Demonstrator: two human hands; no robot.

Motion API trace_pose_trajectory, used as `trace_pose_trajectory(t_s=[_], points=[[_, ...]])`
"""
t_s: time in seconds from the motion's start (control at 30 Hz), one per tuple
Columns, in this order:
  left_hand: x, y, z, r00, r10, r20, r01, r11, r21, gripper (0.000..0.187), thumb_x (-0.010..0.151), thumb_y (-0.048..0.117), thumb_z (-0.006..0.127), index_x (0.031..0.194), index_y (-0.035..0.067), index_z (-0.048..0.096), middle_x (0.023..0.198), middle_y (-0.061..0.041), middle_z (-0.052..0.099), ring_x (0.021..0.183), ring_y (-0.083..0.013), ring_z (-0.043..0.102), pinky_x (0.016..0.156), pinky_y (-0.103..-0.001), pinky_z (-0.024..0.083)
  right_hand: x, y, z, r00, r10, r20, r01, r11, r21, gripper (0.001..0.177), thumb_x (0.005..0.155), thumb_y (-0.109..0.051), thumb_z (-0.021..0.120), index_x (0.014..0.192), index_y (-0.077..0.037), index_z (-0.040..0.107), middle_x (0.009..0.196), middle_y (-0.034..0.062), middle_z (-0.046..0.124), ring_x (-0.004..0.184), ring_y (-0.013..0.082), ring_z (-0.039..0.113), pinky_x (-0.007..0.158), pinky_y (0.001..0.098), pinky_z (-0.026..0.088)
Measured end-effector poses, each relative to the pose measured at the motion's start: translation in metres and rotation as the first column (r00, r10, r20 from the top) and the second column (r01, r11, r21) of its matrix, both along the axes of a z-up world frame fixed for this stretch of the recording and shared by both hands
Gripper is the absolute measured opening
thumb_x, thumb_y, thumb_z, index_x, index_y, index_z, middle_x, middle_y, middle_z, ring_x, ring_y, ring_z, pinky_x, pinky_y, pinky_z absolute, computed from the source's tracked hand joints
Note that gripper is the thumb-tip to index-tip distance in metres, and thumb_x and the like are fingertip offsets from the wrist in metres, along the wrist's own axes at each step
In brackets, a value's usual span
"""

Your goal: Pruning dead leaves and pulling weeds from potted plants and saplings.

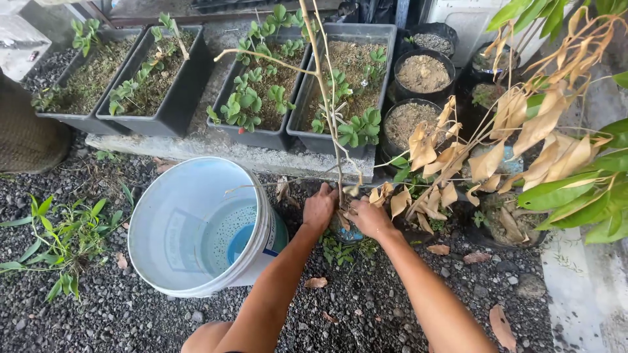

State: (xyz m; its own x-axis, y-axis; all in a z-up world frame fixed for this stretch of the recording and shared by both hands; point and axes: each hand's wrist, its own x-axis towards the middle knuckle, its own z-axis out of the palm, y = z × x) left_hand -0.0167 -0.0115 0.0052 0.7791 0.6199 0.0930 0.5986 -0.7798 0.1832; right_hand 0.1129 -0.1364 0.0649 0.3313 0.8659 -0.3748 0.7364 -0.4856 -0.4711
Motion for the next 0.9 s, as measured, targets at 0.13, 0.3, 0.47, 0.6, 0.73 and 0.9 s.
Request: trace_pose_trajectory(t_s=[0.13,0.3,0.47,0.6,0.73,0.9], points=[[0.005,0.008,-0.019,1.0,-0.016,-0.026,0.018,0.997,0.074,0.031,0.094,-0.001,0.057,0.118,0.015,0.068,0.108,-0.01,0.057,0.088,-0.0261,0.074,0.062,-0.035,0.063,0.005,0.008,-0.038,0.996,-0.045,-0.083,0.043,0.999,-0.023,0.056,0.098,-0.04,0.061,0.145,-0.014,0.05,0.147,0.0115,0.05,0.115,0.0317,0.067,0.102,0.0458,0.051],[0.01,0.003,0.004,0.996,0.008,-0.093,-0.005,0.999,0.036,0.02,0.094,0.005,0.06,0.111,0.011,0.068,0.111,-0.011,0.057,0.09,-0.0265,0.074,0.066,-0.038,0.062,0.0,0.003,-0.018,1.0,-0.015,0.019,0.013,0.998,0.055,0.052,0.095,-0.039,0.067,0.138,-0.011,0.061,0.135,0.0154,0.06,0.119,0.0338,0.064,0.104,0.0459,0.05],[0.014,0.001,0.0,1.0,0.008,-0.03,-0.007,0.999,0.045,0.015,0.092,0.006,0.06,0.105,0.009,0.067,0.109,-0.012,0.058,0.09,-0.0276,0.073,0.066,-0.039,0.062,-0.001,0.002,-0.011,1.0,-0.025,0.005,0.025,0.999,0.045,0.049,0.096,-0.039,0.066,0.136,-0.01,0.063,0.133,0.015,0.061,0.119,0.034,0.063,0.105,0.045,0.05],[0.015,0.001,-0.005,1.0,0.01,0.003,-0.01,0.999,0.039,0.013,0.092,0.006,0.059,0.102,0.009,0.066,0.11,-0.013,0.059,0.089,-0.0293,0.073,0.067,-0.041,0.061,-0.002,0.002,-0.005,1.0,-0.018,0.01,0.018,0.998,0.057,0.049,0.095,-0.039,0.066,0.135,-0.01,0.063,0.131,0.0155,0.062,0.121,0.034,0.062,0.106,0.0446,0.049],[0.015,0.0,-0.004,1.0,0.021,0.016,-0.021,1.0,0.014,0.011,0.093,0.008,0.059,0.102,0.008,0.065,0.109,-0.014,0.058,0.089,-0.0305,0.073,0.068,-0.041,0.061,0.003,0.004,-0.027,1.0,-0.025,0.008,0.024,0.995,0.101,0.051,0.094,-0.038,0.067,0.134,-0.008,0.062,0.133,0.0159,0.06,0.12,0.0346,0.062,0.105,0.0455,0.048],[0.016,0.001,-0.005,0.999,0.029,0.036,-0.03,0.999,0.014,0.01,0.092,0.009,0.059,0.1,0.007,0.065,0.109,-0.014,0.059,0.088,-0.0318,0.073,0.067,-0.042,0.061,-0.001,0.002,-0.008,1.0,-0.015,0.014,0.014,0.997,0.075,0.05,0.094,-0.037,0.067,0.134,-0.008,0.064,0.132,0.0158,0.062,0.122,0.0341,0.061,0.106,0.045,0.048]])
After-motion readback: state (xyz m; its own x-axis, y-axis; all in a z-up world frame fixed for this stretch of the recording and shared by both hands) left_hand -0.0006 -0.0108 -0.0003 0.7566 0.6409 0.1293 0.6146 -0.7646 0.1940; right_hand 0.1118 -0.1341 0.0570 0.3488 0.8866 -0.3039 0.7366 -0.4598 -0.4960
